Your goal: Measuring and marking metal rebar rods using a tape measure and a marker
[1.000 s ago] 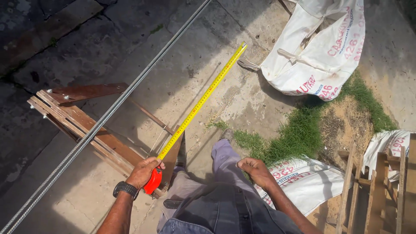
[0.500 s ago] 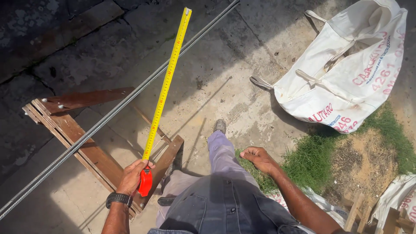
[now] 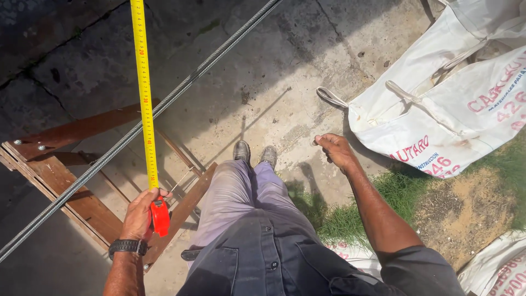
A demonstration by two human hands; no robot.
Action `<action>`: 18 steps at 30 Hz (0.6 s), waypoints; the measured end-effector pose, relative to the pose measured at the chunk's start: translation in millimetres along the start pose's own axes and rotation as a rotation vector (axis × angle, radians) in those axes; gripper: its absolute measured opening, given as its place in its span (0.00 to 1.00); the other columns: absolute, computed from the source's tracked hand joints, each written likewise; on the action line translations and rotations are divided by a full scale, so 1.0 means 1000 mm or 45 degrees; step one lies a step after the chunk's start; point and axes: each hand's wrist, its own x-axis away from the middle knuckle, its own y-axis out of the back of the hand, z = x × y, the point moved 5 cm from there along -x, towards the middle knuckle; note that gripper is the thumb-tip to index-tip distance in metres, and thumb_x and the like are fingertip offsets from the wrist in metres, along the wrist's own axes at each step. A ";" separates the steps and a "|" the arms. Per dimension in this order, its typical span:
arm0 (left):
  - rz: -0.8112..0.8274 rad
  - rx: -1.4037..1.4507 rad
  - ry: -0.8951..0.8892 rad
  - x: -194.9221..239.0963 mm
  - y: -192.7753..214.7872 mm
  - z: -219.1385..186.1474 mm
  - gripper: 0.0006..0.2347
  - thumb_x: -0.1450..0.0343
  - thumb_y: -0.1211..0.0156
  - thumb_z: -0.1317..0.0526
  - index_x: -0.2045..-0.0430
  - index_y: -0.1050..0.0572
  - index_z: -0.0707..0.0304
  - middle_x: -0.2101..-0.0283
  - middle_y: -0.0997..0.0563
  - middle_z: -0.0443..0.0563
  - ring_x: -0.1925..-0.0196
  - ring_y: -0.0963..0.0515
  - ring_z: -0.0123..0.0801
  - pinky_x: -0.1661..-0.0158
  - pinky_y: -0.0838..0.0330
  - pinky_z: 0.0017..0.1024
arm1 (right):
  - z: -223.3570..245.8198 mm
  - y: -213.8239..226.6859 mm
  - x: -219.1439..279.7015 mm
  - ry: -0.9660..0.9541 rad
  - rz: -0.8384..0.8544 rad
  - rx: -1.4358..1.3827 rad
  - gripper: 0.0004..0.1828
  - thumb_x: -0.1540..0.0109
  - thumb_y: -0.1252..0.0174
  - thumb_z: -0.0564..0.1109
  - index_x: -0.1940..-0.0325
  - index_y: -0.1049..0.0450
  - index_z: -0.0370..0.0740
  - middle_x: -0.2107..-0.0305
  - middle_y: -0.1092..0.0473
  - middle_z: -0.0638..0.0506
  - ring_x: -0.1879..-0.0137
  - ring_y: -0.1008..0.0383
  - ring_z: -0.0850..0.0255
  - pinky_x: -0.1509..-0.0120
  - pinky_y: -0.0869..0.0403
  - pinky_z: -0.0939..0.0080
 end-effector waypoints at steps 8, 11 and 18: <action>0.084 0.184 -0.105 -0.111 -0.049 -0.045 0.11 0.26 0.42 0.57 0.67 0.21 0.68 0.63 0.18 0.63 0.70 0.22 0.32 0.65 0.24 0.29 | 0.119 0.029 -0.028 0.048 -0.135 -0.011 0.18 0.32 0.44 0.54 0.61 0.23 0.36 0.88 0.47 0.59 0.83 0.46 0.72 0.78 0.39 0.70; 0.048 0.216 -0.169 -0.127 -0.039 -0.074 0.11 0.26 0.42 0.57 0.68 0.21 0.68 0.64 0.18 0.63 0.70 0.22 0.31 0.65 0.23 0.27 | 0.157 0.014 -0.065 0.080 -0.137 0.017 0.18 0.32 0.45 0.55 0.60 0.23 0.37 0.88 0.46 0.58 0.83 0.44 0.72 0.78 0.37 0.70; -0.104 0.334 -0.149 -0.124 -0.020 -0.074 0.10 0.25 0.43 0.57 0.65 0.21 0.67 0.62 0.19 0.65 0.70 0.20 0.33 0.65 0.23 0.27 | 0.216 0.034 -0.181 0.171 -0.160 0.160 0.19 0.31 0.45 0.58 0.58 0.22 0.40 0.88 0.46 0.58 0.83 0.44 0.71 0.79 0.37 0.69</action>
